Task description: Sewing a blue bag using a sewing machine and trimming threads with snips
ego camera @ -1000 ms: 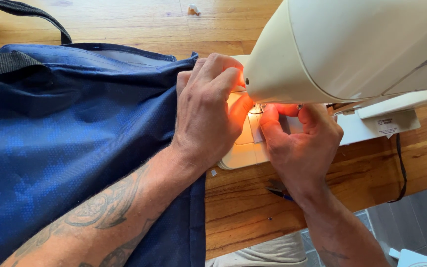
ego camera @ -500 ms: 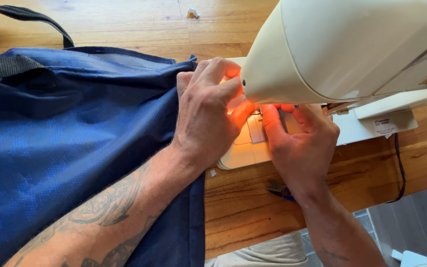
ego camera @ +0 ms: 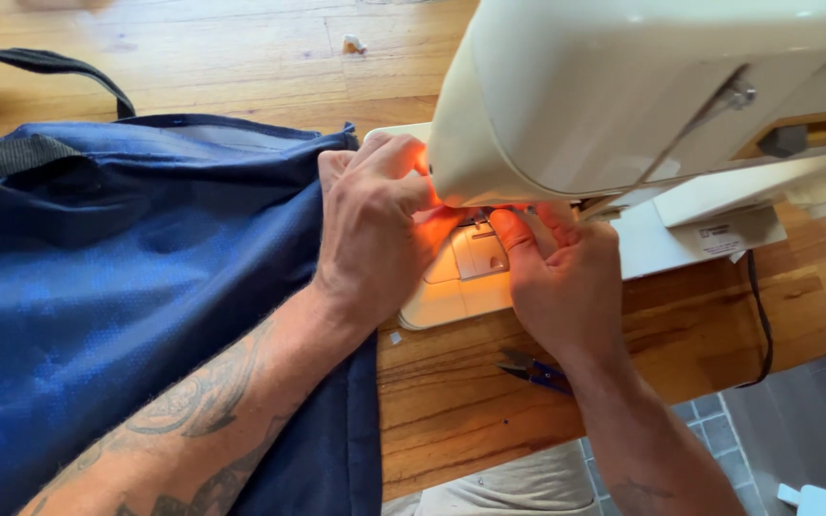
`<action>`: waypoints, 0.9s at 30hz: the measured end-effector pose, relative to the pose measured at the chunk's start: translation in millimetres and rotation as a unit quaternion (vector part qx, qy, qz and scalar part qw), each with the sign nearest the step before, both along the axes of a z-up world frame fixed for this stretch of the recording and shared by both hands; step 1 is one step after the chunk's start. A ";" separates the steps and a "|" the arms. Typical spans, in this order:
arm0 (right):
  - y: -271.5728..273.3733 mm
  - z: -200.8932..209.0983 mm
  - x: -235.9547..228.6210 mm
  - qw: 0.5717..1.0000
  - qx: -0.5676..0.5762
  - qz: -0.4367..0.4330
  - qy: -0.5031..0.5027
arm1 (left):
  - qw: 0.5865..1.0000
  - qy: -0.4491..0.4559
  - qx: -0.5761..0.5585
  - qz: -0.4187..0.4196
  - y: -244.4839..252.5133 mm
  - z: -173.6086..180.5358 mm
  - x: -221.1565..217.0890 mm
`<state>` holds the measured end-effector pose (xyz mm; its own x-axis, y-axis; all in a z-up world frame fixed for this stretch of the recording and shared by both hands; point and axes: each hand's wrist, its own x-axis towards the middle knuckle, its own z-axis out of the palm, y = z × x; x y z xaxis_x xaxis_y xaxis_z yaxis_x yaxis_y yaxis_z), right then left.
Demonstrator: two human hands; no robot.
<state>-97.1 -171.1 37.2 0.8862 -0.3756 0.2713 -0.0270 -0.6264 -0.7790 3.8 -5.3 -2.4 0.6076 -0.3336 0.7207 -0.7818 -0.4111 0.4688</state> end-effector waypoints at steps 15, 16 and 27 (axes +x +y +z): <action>-16.2 -10.1 -26.4 0.966 0.006 0.087 -0.243 | 0.992 0.005 0.113 -0.056 43.8 27.9 -3.6; -19.2 -11.7 -28.0 0.961 0.076 0.088 -0.253 | 0.984 0.044 0.109 -0.137 50.9 37.9 -5.3; -35.4 -6.2 -35.6 0.974 0.038 0.104 -0.200 | 0.922 0.328 0.018 -0.206 40.5 41.9 -26.9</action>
